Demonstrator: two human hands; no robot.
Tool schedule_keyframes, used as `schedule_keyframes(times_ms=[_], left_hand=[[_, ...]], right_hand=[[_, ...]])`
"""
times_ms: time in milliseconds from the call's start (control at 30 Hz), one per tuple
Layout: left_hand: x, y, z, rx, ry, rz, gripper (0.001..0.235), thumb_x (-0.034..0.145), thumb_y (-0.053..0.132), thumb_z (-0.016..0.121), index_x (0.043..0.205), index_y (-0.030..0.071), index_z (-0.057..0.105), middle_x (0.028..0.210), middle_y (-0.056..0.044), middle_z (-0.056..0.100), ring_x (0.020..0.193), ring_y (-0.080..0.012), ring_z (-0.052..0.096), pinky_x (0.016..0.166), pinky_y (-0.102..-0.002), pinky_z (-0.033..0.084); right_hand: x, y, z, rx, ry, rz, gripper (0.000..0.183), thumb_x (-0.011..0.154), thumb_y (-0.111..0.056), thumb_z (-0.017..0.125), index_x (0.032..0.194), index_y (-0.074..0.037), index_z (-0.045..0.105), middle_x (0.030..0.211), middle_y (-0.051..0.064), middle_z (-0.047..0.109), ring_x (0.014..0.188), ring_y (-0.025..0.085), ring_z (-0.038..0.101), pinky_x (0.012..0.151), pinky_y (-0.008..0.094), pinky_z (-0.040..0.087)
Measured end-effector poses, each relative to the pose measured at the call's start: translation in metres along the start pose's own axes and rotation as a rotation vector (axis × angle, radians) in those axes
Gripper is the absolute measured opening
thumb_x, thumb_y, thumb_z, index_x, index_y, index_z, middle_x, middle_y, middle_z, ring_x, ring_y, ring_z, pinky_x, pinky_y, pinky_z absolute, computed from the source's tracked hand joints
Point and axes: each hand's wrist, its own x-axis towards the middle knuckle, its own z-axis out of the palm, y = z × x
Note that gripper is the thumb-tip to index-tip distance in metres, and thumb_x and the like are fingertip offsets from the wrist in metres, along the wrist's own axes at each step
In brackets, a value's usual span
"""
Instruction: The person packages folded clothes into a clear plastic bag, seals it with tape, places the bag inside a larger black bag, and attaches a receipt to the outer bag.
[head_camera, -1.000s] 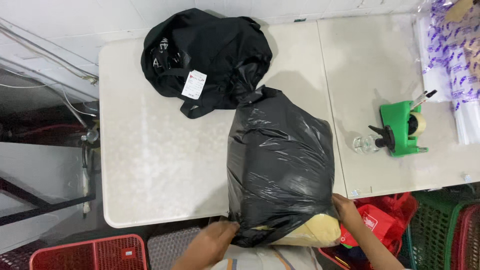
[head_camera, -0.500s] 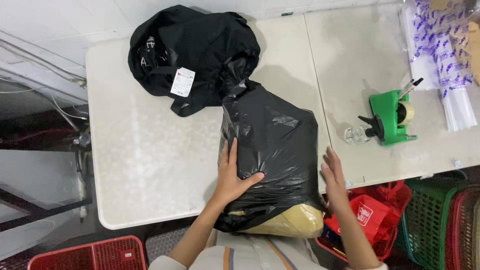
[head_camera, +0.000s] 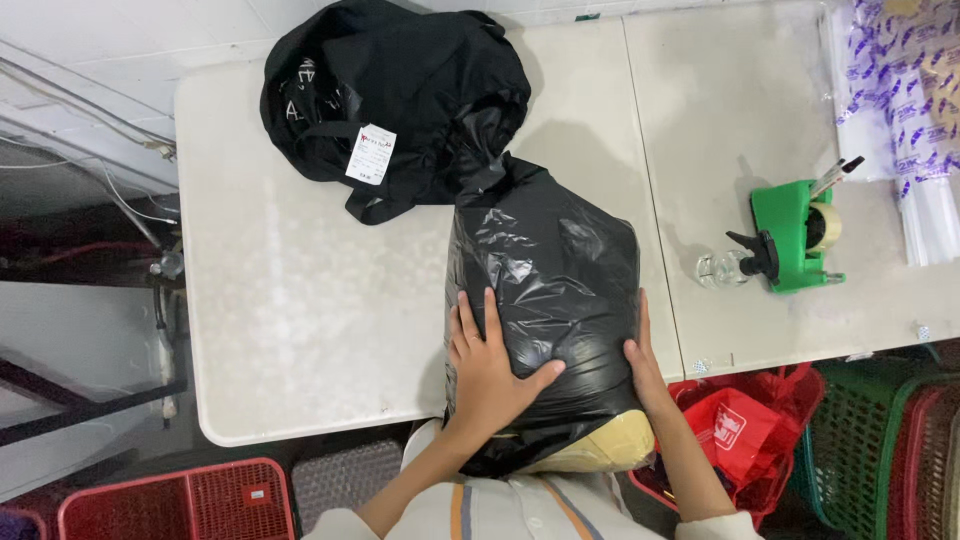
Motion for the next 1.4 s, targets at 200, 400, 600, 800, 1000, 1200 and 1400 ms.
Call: schedule_keyframes(times_ms=[200,400,600,800,1000,1200,1400], left_hand=[[-0.007,0.01,0.013,0.144,0.01,-0.011,0.12,0.07,0.065,0.068,0.147,0.0,0.001,0.143,-0.039,-0.006,0.129,-0.0583,0.0,0.095,-0.067,0.014],[-0.008,-0.001,0.025,0.206,0.06,0.126,0.118,0.073,0.067,0.063,0.146,-0.004,0.003,0.14,-0.043,-0.004,0.125,-0.0633,-0.001,0.091,-0.07,0.01],[0.06,-0.09,-0.011,-0.474,0.177,0.066,0.065,0.095,0.041,0.042,0.147,0.014,0.015,0.137,-0.028,0.033,0.118,-0.0469,0.039,0.091,-0.053,0.035],[0.043,-0.046,-0.022,-0.812,-0.12,-0.192,0.076,0.093,0.057,0.024,0.148,0.008,0.007,0.153,-0.021,0.004,0.14,-0.0366,0.0,0.113,-0.049,0.002],[0.033,-0.077,-0.003,-0.796,-0.005,-0.02,0.073,0.095,0.046,0.04,0.149,0.012,0.006,0.152,-0.022,0.004,0.139,-0.0384,0.002,0.111,-0.05,0.009],[0.023,-0.03,-0.039,-0.706,-0.003,-0.212,0.083,0.083,0.045,0.058,0.149,0.026,0.01,0.151,-0.02,0.019,0.137,-0.043,0.016,0.107,-0.051,0.022],[0.042,-0.045,-0.029,-0.543,0.033,-0.332,0.093,0.075,0.053,0.065,0.149,0.03,0.014,0.149,-0.023,0.023,0.135,-0.0441,0.022,0.107,-0.053,0.025]], right_hand=[[0.002,0.026,0.006,0.117,0.035,-0.23,0.076,0.088,-0.068,0.016,0.149,-0.024,0.004,0.156,0.0,0.001,0.14,0.02,-0.001,0.112,0.04,-0.004],[0.002,0.056,0.0,0.338,0.113,-0.001,0.064,0.092,-0.052,0.013,0.149,-0.022,0.009,0.153,0.004,0.015,0.139,0.022,0.016,0.114,0.042,0.006],[0.001,0.036,0.009,0.246,0.104,-0.126,0.065,0.094,-0.047,0.024,0.148,-0.021,0.0,0.155,0.006,0.0,0.141,0.022,0.003,0.114,0.043,0.003],[-0.005,0.019,0.016,0.063,0.085,-0.078,0.064,0.096,-0.044,0.023,0.148,-0.02,-0.006,0.154,0.01,-0.007,0.14,0.03,-0.005,0.113,0.048,-0.001],[-0.015,0.003,0.011,0.184,0.095,-0.132,0.062,0.095,-0.045,0.024,0.148,-0.019,0.004,0.155,0.004,0.0,0.141,0.021,-0.001,0.114,0.042,0.001],[0.0,0.074,0.005,0.52,0.086,0.059,0.059,0.094,-0.044,0.025,0.147,-0.026,0.009,0.154,0.0,0.011,0.14,0.016,0.012,0.116,0.038,0.008],[0.019,0.116,0.01,0.125,-0.099,0.312,0.08,0.087,-0.067,0.006,0.148,-0.015,0.009,0.154,0.009,0.006,0.141,0.026,0.006,0.115,0.039,0.003]])
